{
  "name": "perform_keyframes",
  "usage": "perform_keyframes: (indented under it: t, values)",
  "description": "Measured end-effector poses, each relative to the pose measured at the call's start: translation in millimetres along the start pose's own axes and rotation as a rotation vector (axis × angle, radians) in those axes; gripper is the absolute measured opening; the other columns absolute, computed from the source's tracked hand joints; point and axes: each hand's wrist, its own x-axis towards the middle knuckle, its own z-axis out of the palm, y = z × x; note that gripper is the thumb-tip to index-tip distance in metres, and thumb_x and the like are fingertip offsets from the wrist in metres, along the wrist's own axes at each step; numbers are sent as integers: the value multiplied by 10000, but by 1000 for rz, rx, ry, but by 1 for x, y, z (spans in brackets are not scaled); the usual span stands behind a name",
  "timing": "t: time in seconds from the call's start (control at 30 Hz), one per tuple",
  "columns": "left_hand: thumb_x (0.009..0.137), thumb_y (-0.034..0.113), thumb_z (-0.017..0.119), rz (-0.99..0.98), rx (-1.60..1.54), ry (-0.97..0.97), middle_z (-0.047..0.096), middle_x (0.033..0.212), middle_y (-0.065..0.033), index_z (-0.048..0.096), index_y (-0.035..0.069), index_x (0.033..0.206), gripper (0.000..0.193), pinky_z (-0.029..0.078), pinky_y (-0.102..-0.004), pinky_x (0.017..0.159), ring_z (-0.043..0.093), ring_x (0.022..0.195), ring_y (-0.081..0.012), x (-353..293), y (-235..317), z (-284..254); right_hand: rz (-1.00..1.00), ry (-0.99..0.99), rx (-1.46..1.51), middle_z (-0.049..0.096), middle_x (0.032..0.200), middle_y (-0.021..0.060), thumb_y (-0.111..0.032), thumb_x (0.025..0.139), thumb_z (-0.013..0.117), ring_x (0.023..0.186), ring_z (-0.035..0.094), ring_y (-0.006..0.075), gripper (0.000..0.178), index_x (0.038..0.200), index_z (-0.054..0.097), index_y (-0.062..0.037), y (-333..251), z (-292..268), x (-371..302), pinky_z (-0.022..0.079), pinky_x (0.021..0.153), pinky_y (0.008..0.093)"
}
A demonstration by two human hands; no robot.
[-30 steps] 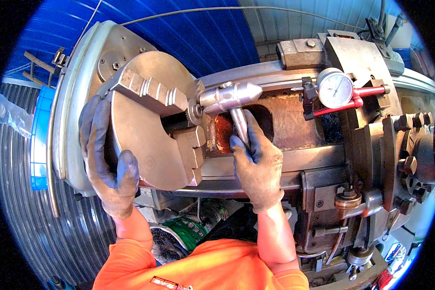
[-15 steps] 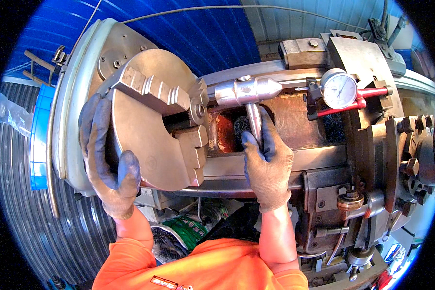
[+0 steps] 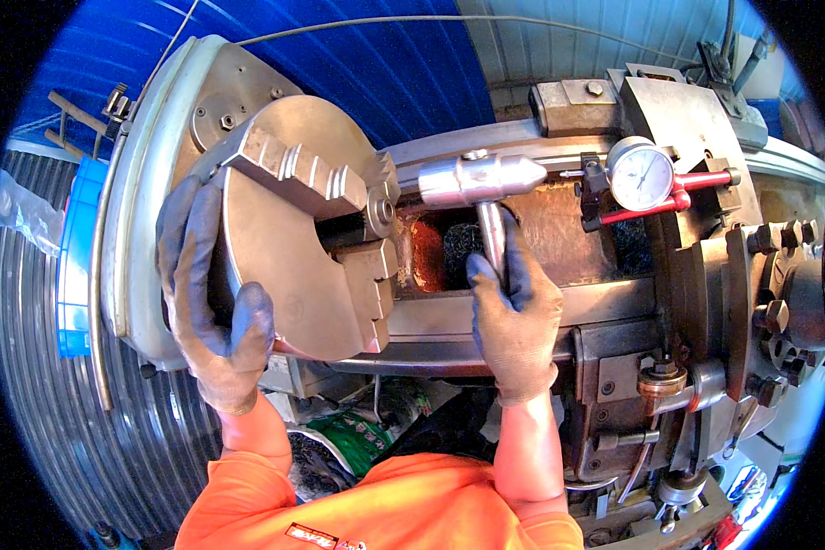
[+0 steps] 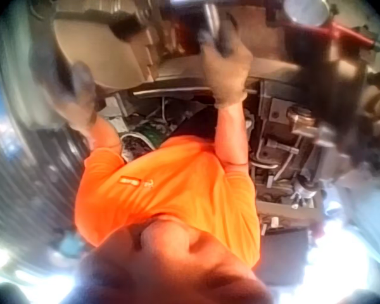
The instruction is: The person uses a wrench to tighten a component on a lathe, rotates the chuck by hand, and uses a soft-faced hammer to tap the workpiece into alignment while observing a dial indicator.
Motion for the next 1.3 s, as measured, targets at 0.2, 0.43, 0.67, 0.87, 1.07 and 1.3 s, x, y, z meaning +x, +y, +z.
perform_keyframes:
  t: [0.2, 0.43, 0.67, 0.87, 1.07, 1.3]
  values:
    - [811, 355, 650, 16, 6, -7, 499, 1379, -170, 556, 9, 1318, 621, 303, -436, 1096, 435, 1306, -316, 1, 1, 1, 22, -108, -164, 676, 941, 209, -35, 858, 596, 850, 677, 214, 474, 1325, 524, 4, -8, -1, 2, 524, 769, 340]
    - [815, 383, 680, -46, -23, 10, 503, 1374, -172, 557, 10, 1314, 634, 311, -440, 1088, 443, 1296, -319, -2, 4, 2, 76, -119, 13, 664, 1053, 245, -34, 855, 593, 968, 674, 217, 478, 1326, 518, 9, -4, 3, 0, 513, 835, 337]
    - [794, 322, 710, -82, -14, -12, 491, 1373, -173, 558, 9, 1312, 625, 312, -437, 1089, 438, 1298, -318, -2, 6, -2, 93, -20, 15, 700, 931, 159, -40, 872, 613, 809, 617, 102, 458, 1324, 541, -22, -11, -3, 0, 512, 741, 295]
    - [789, 298, 714, -36, -14, 4, 496, 1364, -183, 563, 7, 1307, 612, 320, -438, 1085, 452, 1288, -330, -1, -3, -1, 16, -175, -126, 647, 996, 269, -97, 853, 605, 952, 634, 435, 465, 1302, 516, -12, -12, 8, 2, 511, 809, 442]
    - [823, 300, 690, -80, 38, -32, 513, 1362, -196, 540, 18, 1330, 599, 318, -456, 1098, 451, 1299, -340, -5, -3, 2, -2, -91, -84, 658, 905, 182, -67, 852, 614, 830, 605, 216, 450, 1294, 548, -17, -12, -17, -42, 508, 749, 348]
    - [964, 255, 594, 41, -9, 14, 494, 1407, -176, 491, -26, 1359, 495, 337, -380, 1094, 466, 1275, -280, -9, -58, -3, -43, -311, -287, 632, 969, 255, -136, 837, 642, 895, 641, 406, 565, 1362, 461, -36, -31, -86, -131, 512, 768, 434]
